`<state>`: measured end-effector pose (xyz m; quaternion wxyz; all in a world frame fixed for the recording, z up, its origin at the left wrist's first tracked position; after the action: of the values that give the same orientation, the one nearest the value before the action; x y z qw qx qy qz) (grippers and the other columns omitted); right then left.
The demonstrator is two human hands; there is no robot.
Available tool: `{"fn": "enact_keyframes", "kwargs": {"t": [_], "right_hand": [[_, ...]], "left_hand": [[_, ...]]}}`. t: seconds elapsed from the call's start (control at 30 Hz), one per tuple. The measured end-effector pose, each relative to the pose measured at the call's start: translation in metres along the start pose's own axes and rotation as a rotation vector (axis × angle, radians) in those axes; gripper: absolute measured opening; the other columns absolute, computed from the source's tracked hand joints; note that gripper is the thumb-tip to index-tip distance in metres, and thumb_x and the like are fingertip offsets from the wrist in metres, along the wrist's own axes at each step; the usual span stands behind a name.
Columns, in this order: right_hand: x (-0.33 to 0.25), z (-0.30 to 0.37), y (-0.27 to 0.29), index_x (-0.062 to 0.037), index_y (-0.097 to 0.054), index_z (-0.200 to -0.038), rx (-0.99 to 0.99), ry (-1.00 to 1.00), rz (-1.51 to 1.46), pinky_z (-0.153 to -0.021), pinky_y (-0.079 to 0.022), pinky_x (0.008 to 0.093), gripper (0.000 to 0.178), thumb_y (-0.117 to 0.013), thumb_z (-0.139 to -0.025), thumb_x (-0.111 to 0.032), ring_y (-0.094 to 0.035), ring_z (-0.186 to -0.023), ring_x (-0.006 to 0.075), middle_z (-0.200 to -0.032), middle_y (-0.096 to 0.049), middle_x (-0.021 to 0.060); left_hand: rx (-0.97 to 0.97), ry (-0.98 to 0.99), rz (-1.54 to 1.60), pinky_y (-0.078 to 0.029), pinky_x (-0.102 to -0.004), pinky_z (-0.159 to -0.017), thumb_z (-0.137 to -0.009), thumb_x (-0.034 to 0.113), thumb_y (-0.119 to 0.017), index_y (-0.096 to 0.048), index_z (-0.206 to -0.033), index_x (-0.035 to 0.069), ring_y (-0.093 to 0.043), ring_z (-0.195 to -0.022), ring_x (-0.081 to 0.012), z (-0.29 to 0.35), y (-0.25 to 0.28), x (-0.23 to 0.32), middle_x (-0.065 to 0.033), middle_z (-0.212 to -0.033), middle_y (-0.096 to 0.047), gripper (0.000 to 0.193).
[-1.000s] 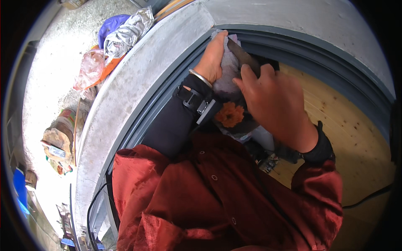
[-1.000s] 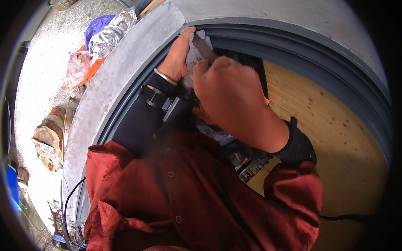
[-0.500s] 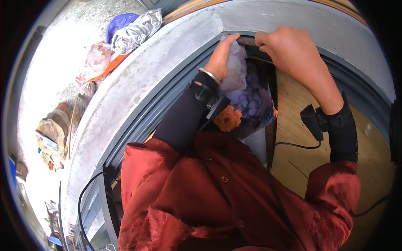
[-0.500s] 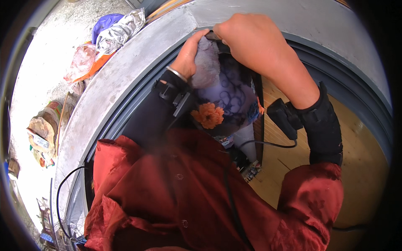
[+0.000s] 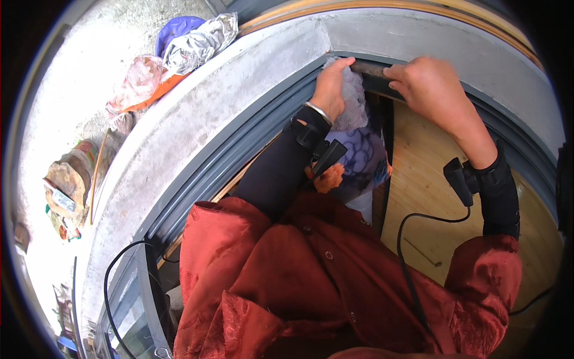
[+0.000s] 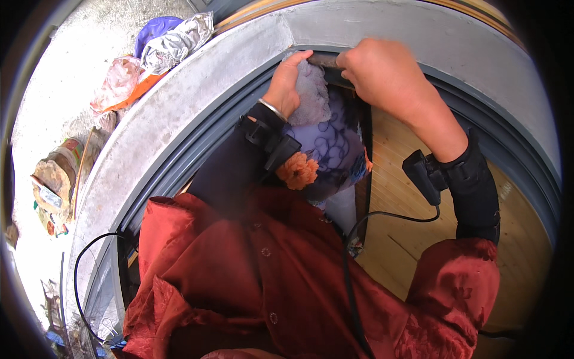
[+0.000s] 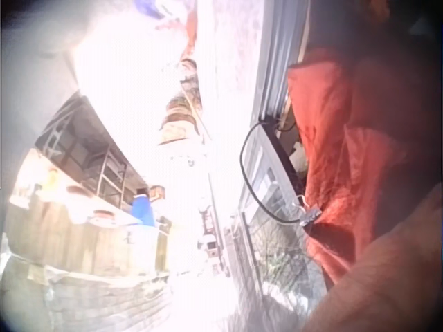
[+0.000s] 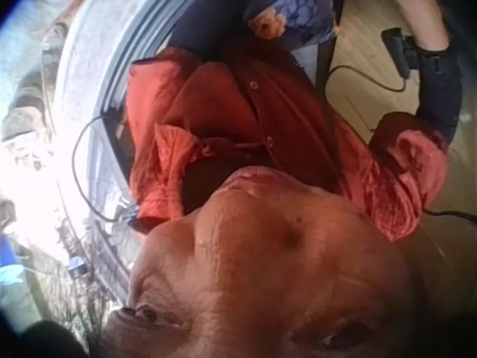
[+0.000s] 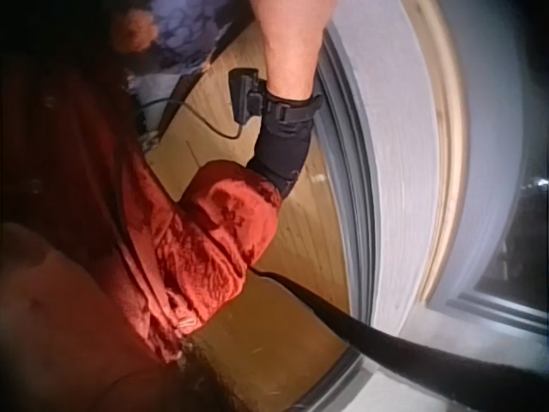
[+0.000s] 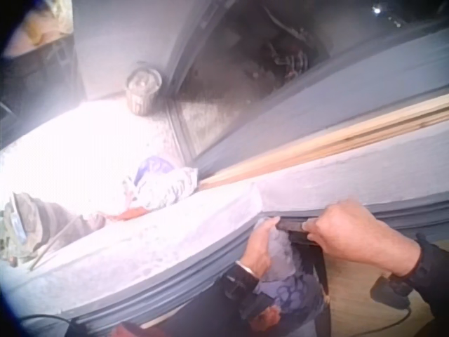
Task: Repairing a window frame using a tool and a cloth.
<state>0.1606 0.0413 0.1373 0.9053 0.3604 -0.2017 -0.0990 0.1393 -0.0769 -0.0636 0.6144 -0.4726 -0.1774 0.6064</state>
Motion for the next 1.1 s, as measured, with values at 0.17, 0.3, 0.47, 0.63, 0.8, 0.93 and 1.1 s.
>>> {"fn": "enact_keyframes", "kwargs": {"t": [0.17, 0.3, 0.47, 0.63, 0.8, 0.93, 1.1], "right_hand": [[0.008, -0.001, -0.002, -0.008, -0.07, -0.083, 0.01, 0.024, -0.04, -0.061, -0.05, 0.0436, 0.009, -0.067, -0.076, -0.013, -0.062, -0.067, 0.0363, -0.07, -0.063, 0.0166], [0.01, -0.003, -0.001, -0.0084, -0.07, -0.084, 0.027, 0.046, -0.08, -0.06, -0.049, 0.0432, 0.01, -0.067, -0.077, -0.015, -0.061, -0.067, 0.0357, -0.07, -0.063, 0.0155], [0.01, 0.006, -0.007, -0.0078, -0.069, -0.093, -0.07, -0.039, -0.091, -0.059, -0.048, 0.0415, 0.016, -0.068, -0.078, -0.013, -0.062, -0.068, 0.0343, -0.077, -0.065, 0.0138], [0.013, 0.007, -0.013, -0.0094, -0.067, -0.098, -0.119, -0.117, -0.123, -0.055, -0.047, 0.0407, 0.018, -0.066, -0.08, -0.013, -0.061, -0.064, 0.032, -0.075, -0.064, 0.011], [0.01, -0.003, -0.013, -0.008, -0.066, -0.1, -0.178, -0.156, -0.142, -0.056, -0.047, 0.0403, 0.02, -0.066, -0.081, -0.012, -0.061, -0.065, 0.0312, -0.076, -0.064, 0.0102], [-0.001, -0.019, -0.007, -0.0052, -0.065, -0.103, -0.302, -0.114, 0.031, -0.061, -0.05, 0.0383, 0.021, -0.064, -0.083, -0.011, -0.063, -0.073, 0.0314, -0.084, -0.066, 0.0115], [-0.026, -0.083, 0.039, -0.0031, -0.063, -0.113, 0.003, -0.008, -0.185, -0.085, -0.048, 0.0366, 0.028, -0.06, -0.088, -0.015, -0.061, -0.1, 0.0345, -0.109, -0.064, 0.0164]], "left_hand": [[-0.012, 0.008, 0.014, -0.049, -0.0387, -0.077, -0.08, 0.02, -0.067, -0.06, -0.103, 0.002, -0.06, -0.087, -0.0259, 0.0, -0.001, -0.001, -0.0122, -0.095, -0.063, 0.03], [-0.008, 0.022, -0.161, -0.052, -0.0393, -0.077, -0.083, 0.032, -0.065, -0.061, -0.104, 0.001, -0.064, -0.083, -0.0265, -0.001, 0.008, 0.002, -0.0141, -0.092, -0.067, 0.038], [-0.011, -0.135, -0.089, -0.045, -0.0318, -0.08, -0.078, 0.016, -0.07, -0.062, -0.103, -0.001, -0.059, -0.084, -0.0177, -0.002, 0.007, 0.01, -0.0077, -0.094, -0.063, 0.031], [0.047, -0.178, -0.086, -0.043, -0.0265, -0.065, -0.079, 0.017, -0.071, -0.066, -0.082, 0.004, -0.054, -0.069, -0.0097, 0.015, 0.002, 0.022, 0.0, -0.077, -0.061, 0.015], [0.014, -0.171, -0.05, -0.039, -0.0258, -0.06, -0.08, 0.018, -0.07, -0.062, -0.072, 0.007, -0.049, -0.065, -0.0059, 0.008, 0.002, 0.017, 0.0052, -0.071, -0.056, 0.016], [-0.021, -0.229, -0.024, -0.041, -0.0259, -0.067, -0.081, 0.017, -0.069, -0.063, -0.082, 0.005, -0.051, -0.072, -0.0068, 0.002, 0.006, 0.016, 0.0029, -0.08, -0.059, 0.013], [-0.042, -0.38, 0.015, -0.044, -0.0257, -0.076, -0.083, 0.013, -0.067, -0.067, -0.094, 0.0, -0.057, -0.08, -0.01, 0.008, 0.0, 0.029, 0.0002, -0.089, -0.064, 0.017]]}}
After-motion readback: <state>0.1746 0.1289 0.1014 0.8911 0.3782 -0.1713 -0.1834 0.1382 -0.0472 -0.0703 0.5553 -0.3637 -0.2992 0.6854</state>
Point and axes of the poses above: each hand's wrist, its own z-axis away from the middle knuckle, its own y-axis out of the back of the hand, x = y × z, the point moved 10 cm from there along -z, towards the middle knuckle
